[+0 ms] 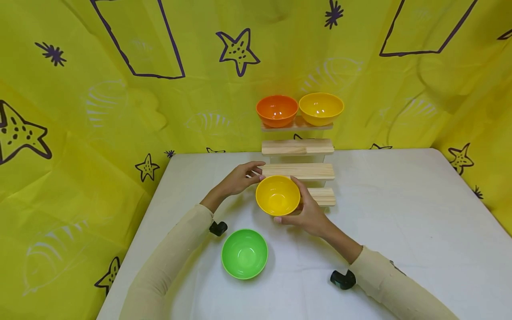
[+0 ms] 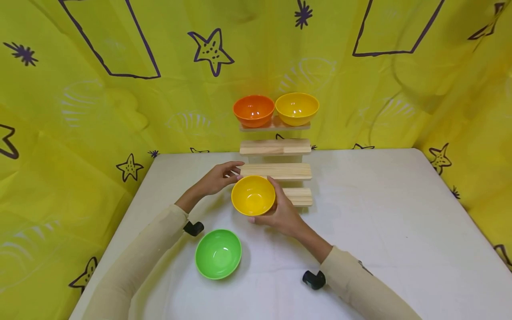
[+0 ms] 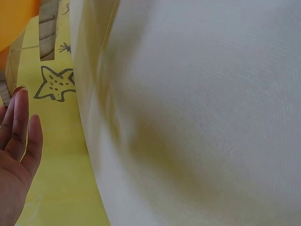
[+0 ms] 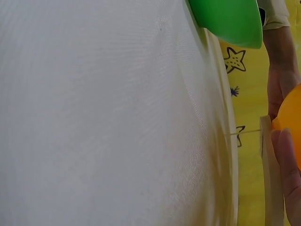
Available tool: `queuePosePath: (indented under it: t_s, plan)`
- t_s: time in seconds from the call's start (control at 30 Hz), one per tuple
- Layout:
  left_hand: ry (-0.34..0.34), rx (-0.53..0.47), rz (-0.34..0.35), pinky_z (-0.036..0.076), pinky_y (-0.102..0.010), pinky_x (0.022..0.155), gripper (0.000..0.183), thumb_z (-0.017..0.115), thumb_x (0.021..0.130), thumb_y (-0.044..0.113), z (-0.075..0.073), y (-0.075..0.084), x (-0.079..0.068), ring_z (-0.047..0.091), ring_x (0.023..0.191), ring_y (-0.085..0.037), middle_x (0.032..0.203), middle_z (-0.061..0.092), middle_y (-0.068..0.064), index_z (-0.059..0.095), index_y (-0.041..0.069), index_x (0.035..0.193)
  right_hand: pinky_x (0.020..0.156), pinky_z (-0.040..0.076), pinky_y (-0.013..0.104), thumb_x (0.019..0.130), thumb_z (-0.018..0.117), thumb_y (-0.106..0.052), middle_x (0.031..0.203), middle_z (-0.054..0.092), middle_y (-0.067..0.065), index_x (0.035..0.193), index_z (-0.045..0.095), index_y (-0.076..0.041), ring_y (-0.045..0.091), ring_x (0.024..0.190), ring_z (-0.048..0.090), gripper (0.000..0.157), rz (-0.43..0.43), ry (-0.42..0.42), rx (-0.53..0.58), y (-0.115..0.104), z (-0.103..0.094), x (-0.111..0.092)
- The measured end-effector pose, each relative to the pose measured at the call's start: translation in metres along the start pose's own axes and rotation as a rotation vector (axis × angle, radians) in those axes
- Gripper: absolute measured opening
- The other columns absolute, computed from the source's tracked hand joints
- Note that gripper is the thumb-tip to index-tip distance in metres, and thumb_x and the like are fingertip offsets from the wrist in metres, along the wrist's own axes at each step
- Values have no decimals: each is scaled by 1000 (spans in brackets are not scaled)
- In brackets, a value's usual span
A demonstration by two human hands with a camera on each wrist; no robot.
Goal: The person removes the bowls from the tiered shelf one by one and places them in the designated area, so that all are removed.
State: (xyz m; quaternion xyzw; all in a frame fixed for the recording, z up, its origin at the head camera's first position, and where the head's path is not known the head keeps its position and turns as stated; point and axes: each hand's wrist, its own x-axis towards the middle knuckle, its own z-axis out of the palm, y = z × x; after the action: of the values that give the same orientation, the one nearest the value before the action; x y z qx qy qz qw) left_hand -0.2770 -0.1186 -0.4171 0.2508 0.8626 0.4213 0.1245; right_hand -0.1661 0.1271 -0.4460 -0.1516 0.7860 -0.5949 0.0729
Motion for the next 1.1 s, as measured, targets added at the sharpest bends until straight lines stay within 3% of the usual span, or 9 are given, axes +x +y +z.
queuePosePath:
  t_s: [0.2, 0.73, 1.1]
  plan:
    - [1, -1, 3, 55, -38, 93, 51, 62, 101, 24, 0, 1, 0, 65, 109, -29, 127, 64, -17, 49, 8, 148, 105, 48, 48, 77, 89, -32, 156, 34, 11, 161, 13, -20, 33, 130, 51, 113, -2, -13, -29, 0, 0, 1]
    - [-13, 6, 7, 54, -41, 94, 53, 64, 101, 27, -1, 1, -1, 65, 111, -30, 128, 63, -17, 49, 9, 148, 107, 45, 54, 79, 88, -22, 153, 35, 14, 159, 18, -18, 38, 130, 50, 106, -25, -20, 22, 0, -4, -3]
    - [-22, 4, 20, 54, -40, 94, 53, 66, 99, 26, -3, -1, 2, 64, 110, -30, 127, 64, -18, 50, 8, 147, 94, 52, 33, 76, 90, -19, 151, 38, 11, 156, 24, -23, 36, 123, 54, 104, -49, -36, 24, 2, -14, -10]
